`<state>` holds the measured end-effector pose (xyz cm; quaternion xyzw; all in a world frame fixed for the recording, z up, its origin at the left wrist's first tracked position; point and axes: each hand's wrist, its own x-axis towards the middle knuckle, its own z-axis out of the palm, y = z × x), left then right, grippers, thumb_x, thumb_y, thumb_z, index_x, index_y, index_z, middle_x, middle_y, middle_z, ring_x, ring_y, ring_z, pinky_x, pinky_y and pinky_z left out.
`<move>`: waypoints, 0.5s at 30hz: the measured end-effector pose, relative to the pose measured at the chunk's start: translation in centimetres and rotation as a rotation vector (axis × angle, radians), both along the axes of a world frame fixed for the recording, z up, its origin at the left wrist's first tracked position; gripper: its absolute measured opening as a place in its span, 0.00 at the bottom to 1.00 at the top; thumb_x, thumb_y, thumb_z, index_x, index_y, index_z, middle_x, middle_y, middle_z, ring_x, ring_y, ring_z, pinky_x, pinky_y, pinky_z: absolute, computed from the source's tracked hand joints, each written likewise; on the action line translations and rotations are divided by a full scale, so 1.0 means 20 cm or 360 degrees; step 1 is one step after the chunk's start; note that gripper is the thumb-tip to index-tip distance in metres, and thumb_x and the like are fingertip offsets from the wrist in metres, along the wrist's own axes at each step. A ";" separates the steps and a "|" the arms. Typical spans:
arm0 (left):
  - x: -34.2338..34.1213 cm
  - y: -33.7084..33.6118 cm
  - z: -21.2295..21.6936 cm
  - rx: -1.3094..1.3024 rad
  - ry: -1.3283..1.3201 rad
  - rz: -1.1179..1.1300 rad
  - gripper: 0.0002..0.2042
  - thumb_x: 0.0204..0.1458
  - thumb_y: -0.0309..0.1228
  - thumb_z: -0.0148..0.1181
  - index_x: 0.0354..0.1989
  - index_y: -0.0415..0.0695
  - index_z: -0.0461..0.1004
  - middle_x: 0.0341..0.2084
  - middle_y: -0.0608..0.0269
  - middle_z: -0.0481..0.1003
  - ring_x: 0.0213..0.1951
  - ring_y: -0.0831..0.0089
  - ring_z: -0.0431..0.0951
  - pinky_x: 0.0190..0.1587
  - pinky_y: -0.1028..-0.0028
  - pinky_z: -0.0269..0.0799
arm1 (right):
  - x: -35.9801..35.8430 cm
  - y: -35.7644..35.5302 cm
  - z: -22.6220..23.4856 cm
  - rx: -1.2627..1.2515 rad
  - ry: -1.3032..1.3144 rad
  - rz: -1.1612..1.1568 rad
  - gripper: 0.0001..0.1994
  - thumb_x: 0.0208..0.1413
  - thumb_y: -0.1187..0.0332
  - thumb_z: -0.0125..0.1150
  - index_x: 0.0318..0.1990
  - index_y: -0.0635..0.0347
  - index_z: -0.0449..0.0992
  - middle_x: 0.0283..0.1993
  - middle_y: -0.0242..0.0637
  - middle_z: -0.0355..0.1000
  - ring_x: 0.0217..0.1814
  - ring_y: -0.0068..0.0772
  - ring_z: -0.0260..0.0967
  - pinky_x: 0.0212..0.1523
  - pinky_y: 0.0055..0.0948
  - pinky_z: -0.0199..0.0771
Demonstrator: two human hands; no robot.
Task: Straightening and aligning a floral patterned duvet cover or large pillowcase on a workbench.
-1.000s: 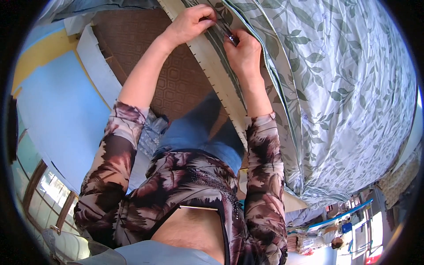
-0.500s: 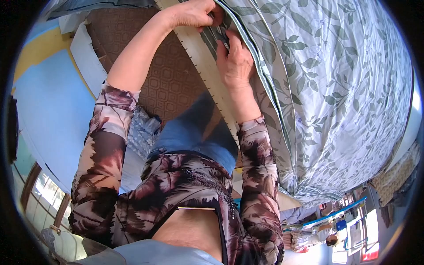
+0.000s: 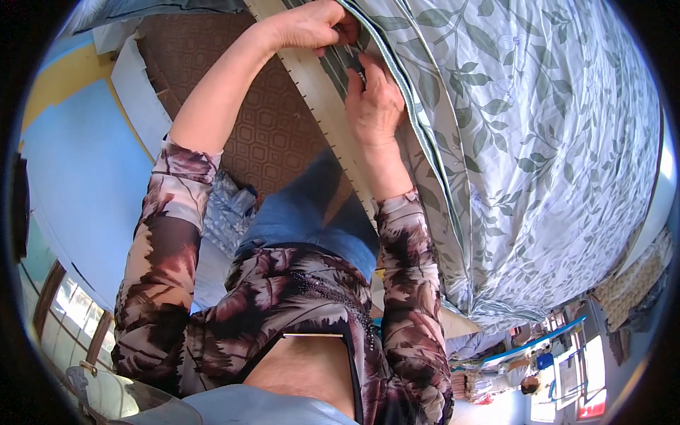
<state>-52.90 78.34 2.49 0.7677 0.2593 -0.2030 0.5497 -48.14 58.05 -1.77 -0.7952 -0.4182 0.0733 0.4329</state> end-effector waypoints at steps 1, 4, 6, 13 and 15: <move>0.00 0.00 0.00 -0.0002 -0.0004 -0.0013 0.11 0.39 0.18 0.50 0.30 0.33 0.78 0.21 0.58 0.77 0.23 0.69 0.77 0.25 0.69 0.70 | 0.00 0.00 0.00 0.0019 0.0002 -0.0002 0.13 0.48 0.72 0.69 0.44 0.57 0.81 0.40 0.44 0.79 0.40 0.48 0.77 0.42 0.37 0.75; 0.00 0.00 -0.01 -0.0007 -0.0007 -0.0039 0.12 0.38 0.18 0.50 0.30 0.33 0.78 0.21 0.57 0.77 0.24 0.68 0.78 0.26 0.69 0.71 | 0.00 0.00 0.00 0.0036 0.0010 0.0014 0.13 0.48 0.73 0.70 0.43 0.57 0.81 0.38 0.44 0.78 0.38 0.48 0.77 0.41 0.37 0.75; 0.01 0.00 0.00 0.0009 -0.0001 -0.0042 0.12 0.38 0.19 0.50 0.30 0.33 0.78 0.21 0.57 0.77 0.24 0.68 0.78 0.26 0.69 0.71 | 0.00 0.00 0.00 0.0043 0.0014 0.0021 0.13 0.48 0.73 0.70 0.43 0.57 0.81 0.38 0.43 0.78 0.38 0.48 0.76 0.41 0.36 0.75; -0.04 -0.02 -0.06 0.0121 -0.0050 0.0016 0.14 0.42 0.21 0.54 0.38 0.42 0.79 0.29 0.59 0.79 0.27 0.69 0.80 0.33 0.72 0.76 | 0.01 0.00 0.00 0.0113 0.0131 0.0026 0.13 0.49 0.73 0.70 0.44 0.58 0.80 0.34 0.42 0.77 0.33 0.42 0.75 0.37 0.34 0.75; -0.04 -0.03 -0.07 0.0231 -0.0161 -0.0006 0.15 0.42 0.21 0.53 0.40 0.42 0.79 0.32 0.60 0.80 0.30 0.71 0.79 0.34 0.70 0.76 | 0.01 -0.01 0.02 0.0140 0.0130 -0.0035 0.14 0.50 0.73 0.70 0.45 0.59 0.80 0.34 0.42 0.77 0.32 0.41 0.75 0.37 0.33 0.75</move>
